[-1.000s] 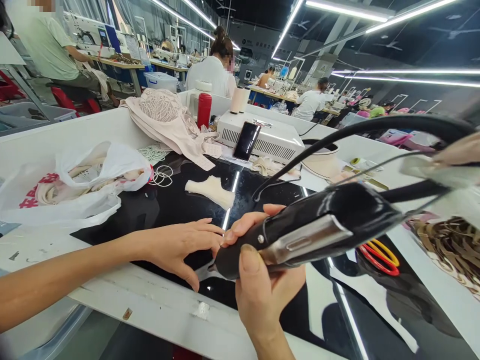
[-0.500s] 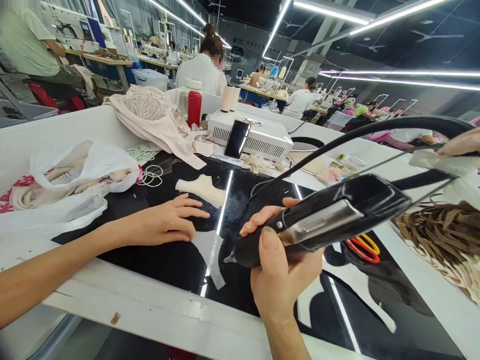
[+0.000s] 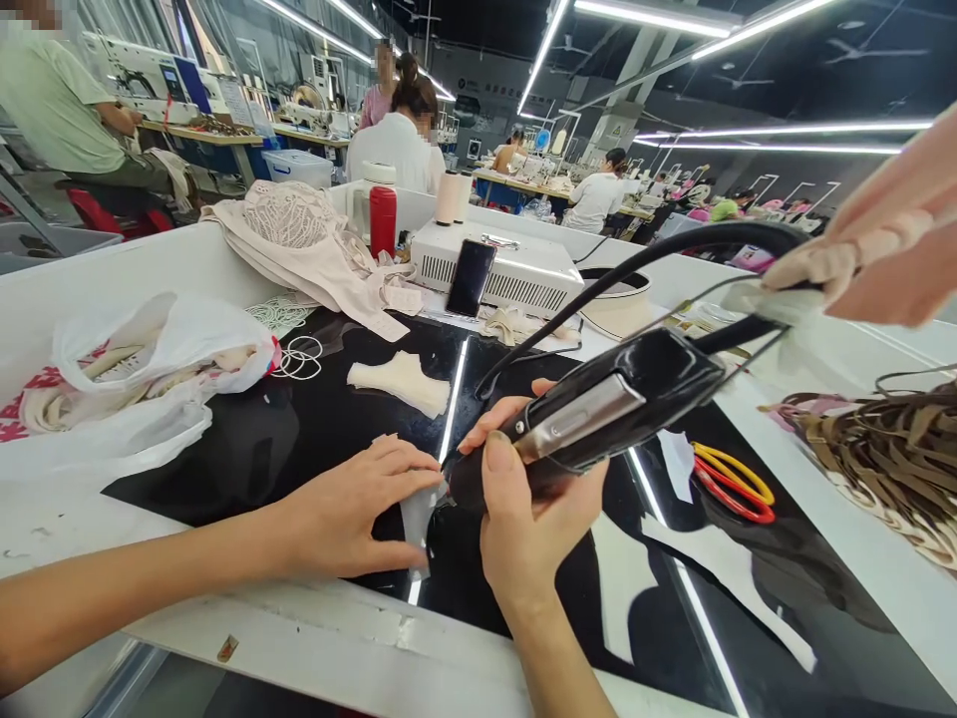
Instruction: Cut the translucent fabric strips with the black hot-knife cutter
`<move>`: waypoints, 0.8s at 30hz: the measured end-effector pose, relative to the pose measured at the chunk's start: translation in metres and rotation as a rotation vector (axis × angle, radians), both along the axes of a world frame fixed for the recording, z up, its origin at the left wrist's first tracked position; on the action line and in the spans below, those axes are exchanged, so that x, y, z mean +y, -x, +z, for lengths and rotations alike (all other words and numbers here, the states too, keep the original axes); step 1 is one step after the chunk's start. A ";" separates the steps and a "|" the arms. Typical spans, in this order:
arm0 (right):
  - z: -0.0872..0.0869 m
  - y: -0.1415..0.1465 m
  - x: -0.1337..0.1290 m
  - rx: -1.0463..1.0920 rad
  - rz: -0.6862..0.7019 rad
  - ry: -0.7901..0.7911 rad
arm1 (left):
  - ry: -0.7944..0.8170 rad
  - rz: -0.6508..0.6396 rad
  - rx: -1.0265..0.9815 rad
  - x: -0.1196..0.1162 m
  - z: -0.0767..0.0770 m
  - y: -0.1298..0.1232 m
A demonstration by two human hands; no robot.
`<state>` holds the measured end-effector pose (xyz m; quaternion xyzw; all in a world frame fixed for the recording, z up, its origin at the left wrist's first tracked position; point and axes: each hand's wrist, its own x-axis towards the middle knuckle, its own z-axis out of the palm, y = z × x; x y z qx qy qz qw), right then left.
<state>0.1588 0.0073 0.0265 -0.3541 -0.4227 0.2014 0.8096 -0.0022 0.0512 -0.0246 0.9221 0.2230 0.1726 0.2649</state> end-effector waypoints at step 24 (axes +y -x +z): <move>0.003 0.004 -0.010 -0.003 0.016 0.029 | -0.020 -0.014 0.031 -0.002 -0.004 0.003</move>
